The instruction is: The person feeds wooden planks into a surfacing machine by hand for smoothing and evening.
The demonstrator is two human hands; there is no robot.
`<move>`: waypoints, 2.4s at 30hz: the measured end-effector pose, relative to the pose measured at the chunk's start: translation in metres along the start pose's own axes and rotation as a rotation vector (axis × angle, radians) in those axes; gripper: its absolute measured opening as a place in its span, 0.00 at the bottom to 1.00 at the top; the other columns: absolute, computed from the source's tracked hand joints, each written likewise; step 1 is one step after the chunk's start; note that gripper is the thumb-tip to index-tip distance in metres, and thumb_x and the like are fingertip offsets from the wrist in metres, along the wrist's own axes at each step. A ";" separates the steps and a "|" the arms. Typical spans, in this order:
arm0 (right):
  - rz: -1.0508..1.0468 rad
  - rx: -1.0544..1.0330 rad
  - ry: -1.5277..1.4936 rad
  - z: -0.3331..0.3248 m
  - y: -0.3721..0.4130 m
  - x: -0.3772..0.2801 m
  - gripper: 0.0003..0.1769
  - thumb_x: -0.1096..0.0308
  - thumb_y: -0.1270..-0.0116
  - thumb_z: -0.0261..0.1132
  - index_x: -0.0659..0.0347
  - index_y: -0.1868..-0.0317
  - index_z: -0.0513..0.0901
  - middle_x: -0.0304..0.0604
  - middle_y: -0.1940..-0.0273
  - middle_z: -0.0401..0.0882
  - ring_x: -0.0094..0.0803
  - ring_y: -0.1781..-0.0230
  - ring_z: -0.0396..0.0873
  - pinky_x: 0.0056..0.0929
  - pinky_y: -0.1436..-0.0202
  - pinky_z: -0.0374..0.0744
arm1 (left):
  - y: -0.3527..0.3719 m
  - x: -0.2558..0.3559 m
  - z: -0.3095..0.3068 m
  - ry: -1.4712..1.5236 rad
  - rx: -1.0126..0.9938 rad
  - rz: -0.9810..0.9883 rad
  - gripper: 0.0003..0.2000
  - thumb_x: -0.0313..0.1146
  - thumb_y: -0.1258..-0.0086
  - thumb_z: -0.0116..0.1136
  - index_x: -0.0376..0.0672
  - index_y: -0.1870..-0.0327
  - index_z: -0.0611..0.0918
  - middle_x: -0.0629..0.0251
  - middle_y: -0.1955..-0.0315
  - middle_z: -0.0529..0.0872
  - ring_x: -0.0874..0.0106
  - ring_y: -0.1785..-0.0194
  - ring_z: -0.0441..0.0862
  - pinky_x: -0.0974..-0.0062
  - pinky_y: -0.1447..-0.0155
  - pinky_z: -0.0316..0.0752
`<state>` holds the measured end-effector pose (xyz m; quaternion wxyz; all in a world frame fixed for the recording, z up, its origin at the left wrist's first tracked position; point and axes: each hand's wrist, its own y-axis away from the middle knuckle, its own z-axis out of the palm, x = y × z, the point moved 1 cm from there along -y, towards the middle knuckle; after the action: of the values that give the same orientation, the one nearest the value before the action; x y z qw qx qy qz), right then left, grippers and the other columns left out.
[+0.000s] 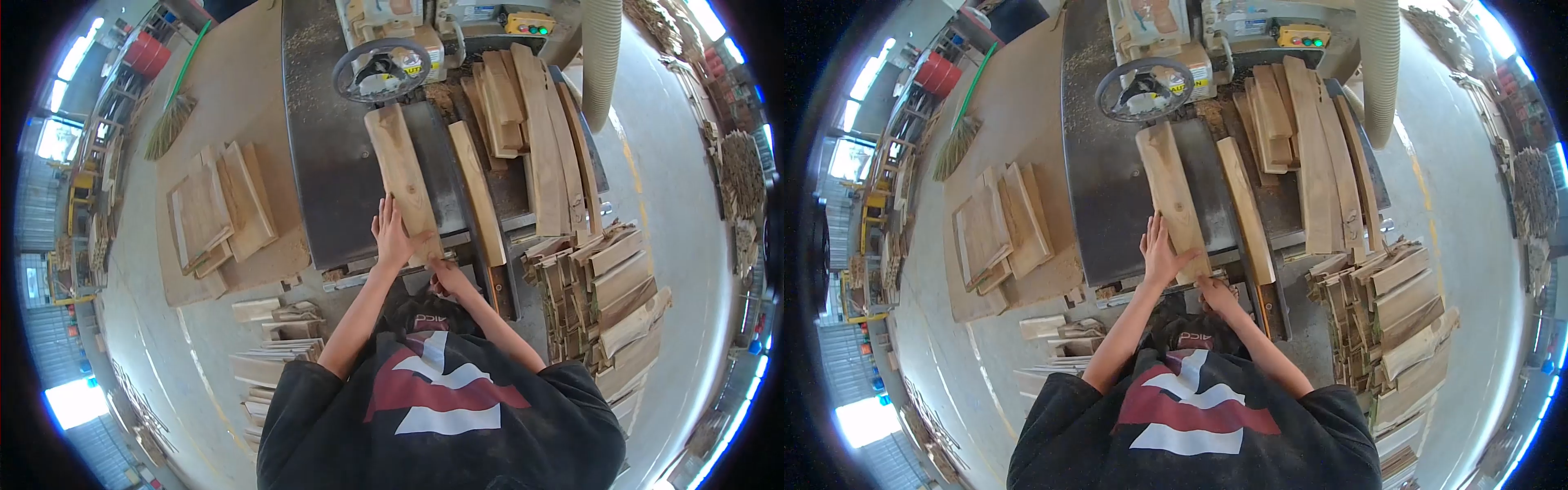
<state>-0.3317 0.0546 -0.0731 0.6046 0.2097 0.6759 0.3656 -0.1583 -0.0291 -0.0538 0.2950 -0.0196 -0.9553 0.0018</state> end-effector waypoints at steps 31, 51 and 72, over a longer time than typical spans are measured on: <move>-0.033 0.112 -0.658 -0.024 -0.104 -0.142 0.29 0.40 0.17 0.55 0.50 0.74 0.72 0.30 0.84 0.67 0.20 0.89 0.65 0.22 0.88 0.57 | -0.194 0.056 0.056 -0.053 0.346 -0.220 0.45 0.59 0.26 0.59 0.38 0.16 0.59 0.48 0.17 0.60 0.53 0.14 0.54 0.46 0.17 0.50; -0.202 0.263 -0.773 -0.002 -0.118 -0.140 0.24 0.51 0.12 0.49 0.53 0.69 0.73 0.31 0.81 0.67 0.23 0.87 0.64 0.28 0.86 0.58 | -0.186 0.028 0.048 0.032 0.362 -0.006 0.44 0.54 0.26 0.60 0.31 0.18 0.60 0.42 0.18 0.59 0.49 0.14 0.54 0.49 0.16 0.52; -0.009 0.403 -0.649 -0.003 -0.125 -0.157 0.27 0.48 0.13 0.50 0.56 0.69 0.75 0.34 0.80 0.70 0.24 0.87 0.65 0.27 0.84 0.60 | -0.200 0.026 0.050 -0.030 0.337 0.011 0.28 0.36 0.20 0.51 0.26 0.25 0.67 0.37 0.23 0.68 0.43 0.18 0.62 0.45 0.20 0.59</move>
<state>-0.2860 -0.1407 -0.0625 0.7353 0.4263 0.5087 0.1372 -0.2148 -0.2274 -0.0773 0.2797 0.0251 -0.9457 0.1638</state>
